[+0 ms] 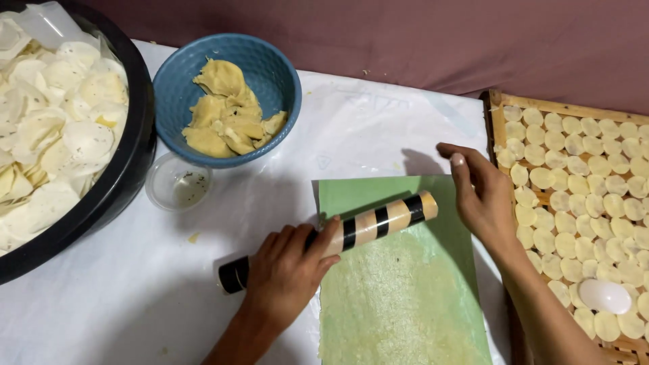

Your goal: Flattening small portions of dough on a leaf using a rolling tool to create thin discs.

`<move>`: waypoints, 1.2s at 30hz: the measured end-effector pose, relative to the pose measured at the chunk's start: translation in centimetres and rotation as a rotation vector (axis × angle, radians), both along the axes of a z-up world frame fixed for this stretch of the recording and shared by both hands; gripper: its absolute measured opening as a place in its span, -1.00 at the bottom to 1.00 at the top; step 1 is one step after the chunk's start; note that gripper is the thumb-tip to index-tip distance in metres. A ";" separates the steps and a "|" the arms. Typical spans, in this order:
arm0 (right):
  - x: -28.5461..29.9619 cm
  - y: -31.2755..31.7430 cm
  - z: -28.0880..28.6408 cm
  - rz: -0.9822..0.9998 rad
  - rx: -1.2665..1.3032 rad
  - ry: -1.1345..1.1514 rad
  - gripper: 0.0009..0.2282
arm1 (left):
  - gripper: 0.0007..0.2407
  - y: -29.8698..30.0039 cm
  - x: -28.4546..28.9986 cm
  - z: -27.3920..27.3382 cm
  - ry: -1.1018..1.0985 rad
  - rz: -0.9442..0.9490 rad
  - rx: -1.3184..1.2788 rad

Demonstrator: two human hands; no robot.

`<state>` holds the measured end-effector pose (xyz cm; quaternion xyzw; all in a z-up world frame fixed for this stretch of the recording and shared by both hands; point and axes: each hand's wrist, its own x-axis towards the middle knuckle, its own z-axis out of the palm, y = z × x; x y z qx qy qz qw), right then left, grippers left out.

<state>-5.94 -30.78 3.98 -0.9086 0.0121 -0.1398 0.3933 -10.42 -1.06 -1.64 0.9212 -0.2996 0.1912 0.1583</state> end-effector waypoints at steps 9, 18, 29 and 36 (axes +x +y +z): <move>-3.5 3.8 -5.3 0.464 -0.602 -0.154 -0.53 | -0.61 -1.6 -1.4 -0.8 -0.169 -0.001 0.073; -1.7 4.2 -4.2 0.474 -0.653 0.001 -0.49 | -0.50 -2.2 -0.3 -0.9 0.028 0.013 0.093; -0.2 5.5 -4.4 0.367 -0.645 0.068 -0.46 | -0.39 -2.0 3.0 0.1 0.068 0.069 0.147; -4.6 3.8 -6.2 0.405 -0.685 -0.106 -0.43 | -0.27 -1.9 -2.2 -1.6 -0.002 0.067 0.229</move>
